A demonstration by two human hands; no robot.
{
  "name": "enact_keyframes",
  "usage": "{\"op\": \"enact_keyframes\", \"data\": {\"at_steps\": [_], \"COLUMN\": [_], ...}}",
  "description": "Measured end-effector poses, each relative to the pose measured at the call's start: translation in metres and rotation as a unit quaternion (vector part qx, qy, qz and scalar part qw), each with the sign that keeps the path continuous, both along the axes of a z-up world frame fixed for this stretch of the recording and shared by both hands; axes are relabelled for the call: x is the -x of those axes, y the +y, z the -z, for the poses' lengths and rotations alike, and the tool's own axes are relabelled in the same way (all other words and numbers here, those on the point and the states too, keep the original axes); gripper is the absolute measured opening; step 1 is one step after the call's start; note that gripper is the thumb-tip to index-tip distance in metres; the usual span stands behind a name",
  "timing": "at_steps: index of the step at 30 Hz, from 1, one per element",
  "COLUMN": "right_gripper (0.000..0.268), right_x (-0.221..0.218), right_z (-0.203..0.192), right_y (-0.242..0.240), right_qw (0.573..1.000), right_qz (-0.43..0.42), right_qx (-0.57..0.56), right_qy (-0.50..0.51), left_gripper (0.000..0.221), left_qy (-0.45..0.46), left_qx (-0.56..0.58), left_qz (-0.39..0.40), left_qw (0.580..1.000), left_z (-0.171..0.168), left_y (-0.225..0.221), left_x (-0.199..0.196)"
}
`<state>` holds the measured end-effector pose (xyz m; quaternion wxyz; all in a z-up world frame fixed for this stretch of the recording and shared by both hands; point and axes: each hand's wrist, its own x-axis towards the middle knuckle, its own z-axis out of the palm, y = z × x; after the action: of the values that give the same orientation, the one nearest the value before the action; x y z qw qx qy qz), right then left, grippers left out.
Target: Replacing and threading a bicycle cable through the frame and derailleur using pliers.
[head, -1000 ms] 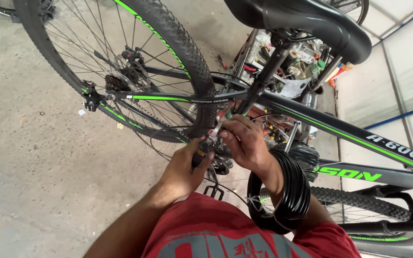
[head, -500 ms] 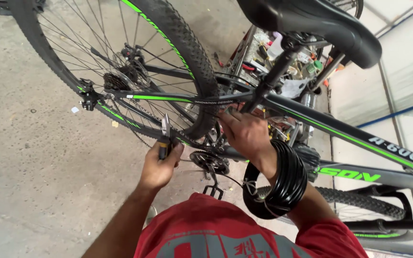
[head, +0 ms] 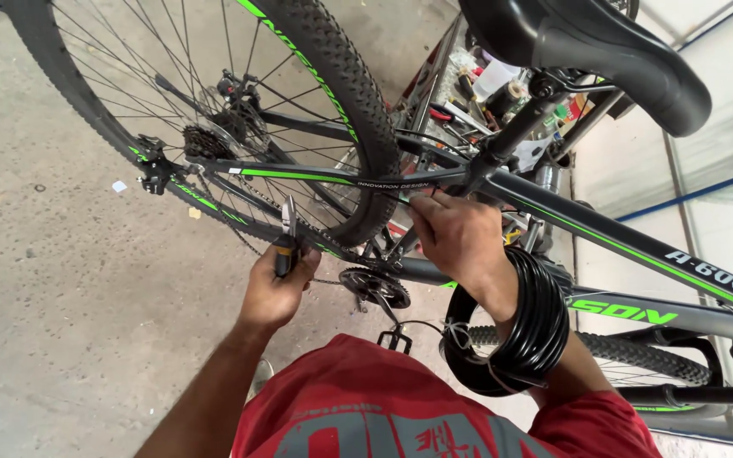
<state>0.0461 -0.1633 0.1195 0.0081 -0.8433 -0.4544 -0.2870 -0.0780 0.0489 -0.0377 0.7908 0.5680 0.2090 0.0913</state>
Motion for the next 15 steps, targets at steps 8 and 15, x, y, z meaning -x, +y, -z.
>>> {"op": "enact_keyframes", "data": {"at_steps": [8, 15], "right_gripper": [0.005, 0.013], "right_x": [-0.005, -0.007], "right_z": [0.000, -0.005], "right_y": [0.008, -0.009], "right_qw": [1.000, 0.999], "right_qz": [0.002, -0.020], "right_qx": [0.012, -0.046], "right_qy": [0.003, -0.015], "left_gripper": [0.016, 0.021], "left_qy": [-0.001, -0.005], "left_qx": [0.004, -0.009], "left_qz": [0.014, 0.038], "left_qw": [1.000, 0.999], "left_z": [-0.006, 0.005], "left_y": [0.010, 0.008], "left_x": [0.010, 0.004]}}
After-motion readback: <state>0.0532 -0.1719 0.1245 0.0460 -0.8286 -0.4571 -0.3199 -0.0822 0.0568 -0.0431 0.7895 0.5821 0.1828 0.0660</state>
